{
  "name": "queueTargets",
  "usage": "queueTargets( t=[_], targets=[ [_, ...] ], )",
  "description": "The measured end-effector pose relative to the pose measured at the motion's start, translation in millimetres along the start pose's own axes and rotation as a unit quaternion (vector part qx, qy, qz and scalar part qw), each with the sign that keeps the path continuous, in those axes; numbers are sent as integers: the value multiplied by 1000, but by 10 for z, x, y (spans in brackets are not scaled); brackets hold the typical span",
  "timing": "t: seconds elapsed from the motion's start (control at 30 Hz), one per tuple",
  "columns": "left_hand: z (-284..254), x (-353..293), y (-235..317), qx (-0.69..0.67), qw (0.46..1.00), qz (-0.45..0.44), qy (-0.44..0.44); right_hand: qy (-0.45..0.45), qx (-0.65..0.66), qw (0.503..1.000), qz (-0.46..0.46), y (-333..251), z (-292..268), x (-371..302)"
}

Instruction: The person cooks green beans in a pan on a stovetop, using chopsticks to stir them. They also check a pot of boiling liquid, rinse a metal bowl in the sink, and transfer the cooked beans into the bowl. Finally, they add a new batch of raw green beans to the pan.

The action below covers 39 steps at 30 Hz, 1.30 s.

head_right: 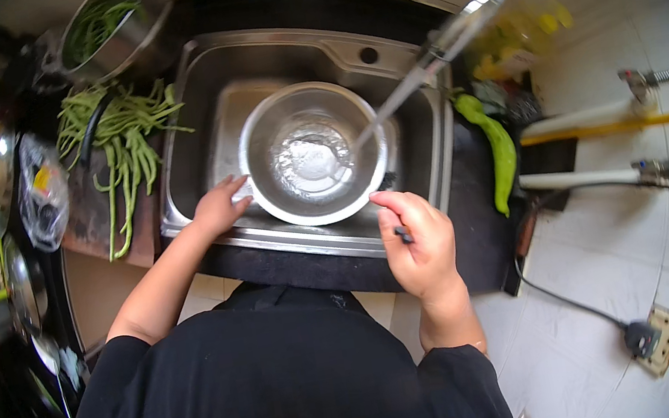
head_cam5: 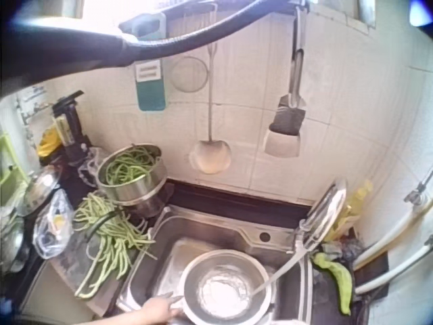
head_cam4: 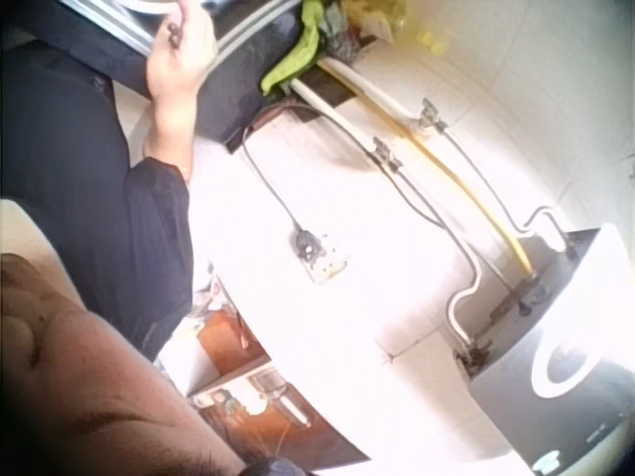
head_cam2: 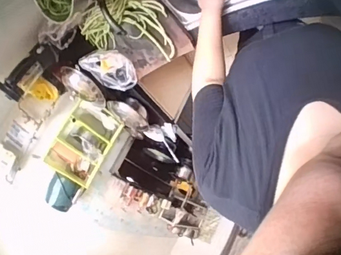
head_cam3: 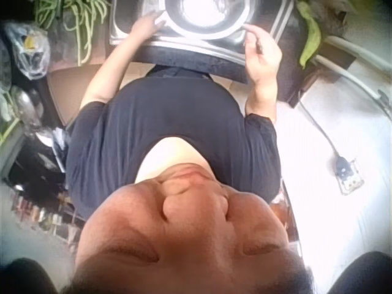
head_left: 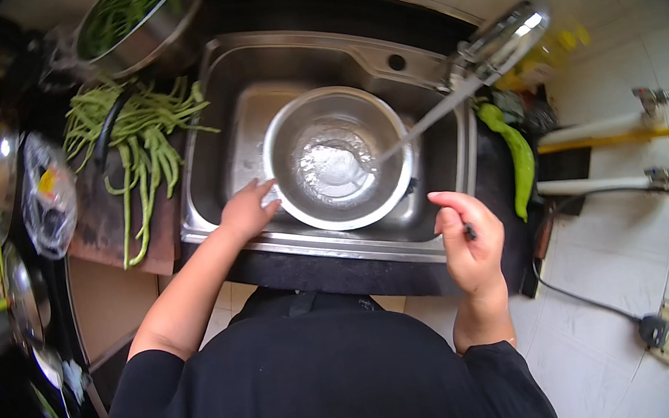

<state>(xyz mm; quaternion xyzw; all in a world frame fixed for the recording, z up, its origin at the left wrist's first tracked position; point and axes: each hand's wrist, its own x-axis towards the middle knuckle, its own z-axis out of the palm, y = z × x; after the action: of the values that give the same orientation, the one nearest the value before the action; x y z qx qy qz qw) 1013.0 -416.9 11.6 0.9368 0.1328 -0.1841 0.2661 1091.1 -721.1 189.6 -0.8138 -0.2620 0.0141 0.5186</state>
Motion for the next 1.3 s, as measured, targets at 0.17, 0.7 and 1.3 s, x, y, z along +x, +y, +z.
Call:
queueTargets(
  t=[0.17,0.7,1.3],
  targets=[
    [-203,-755,34,-115,977,147,106,-65,59,995,-54,-96,333,27],
    [330,-3639,-1368,-511,813,-42,275,-27,180,980,-76,-1240,1857,-458],
    [2469,-6791,-2260,-541,519,-305,587,-415,385,824,30,-2978,4341,-2332]
  ],
)
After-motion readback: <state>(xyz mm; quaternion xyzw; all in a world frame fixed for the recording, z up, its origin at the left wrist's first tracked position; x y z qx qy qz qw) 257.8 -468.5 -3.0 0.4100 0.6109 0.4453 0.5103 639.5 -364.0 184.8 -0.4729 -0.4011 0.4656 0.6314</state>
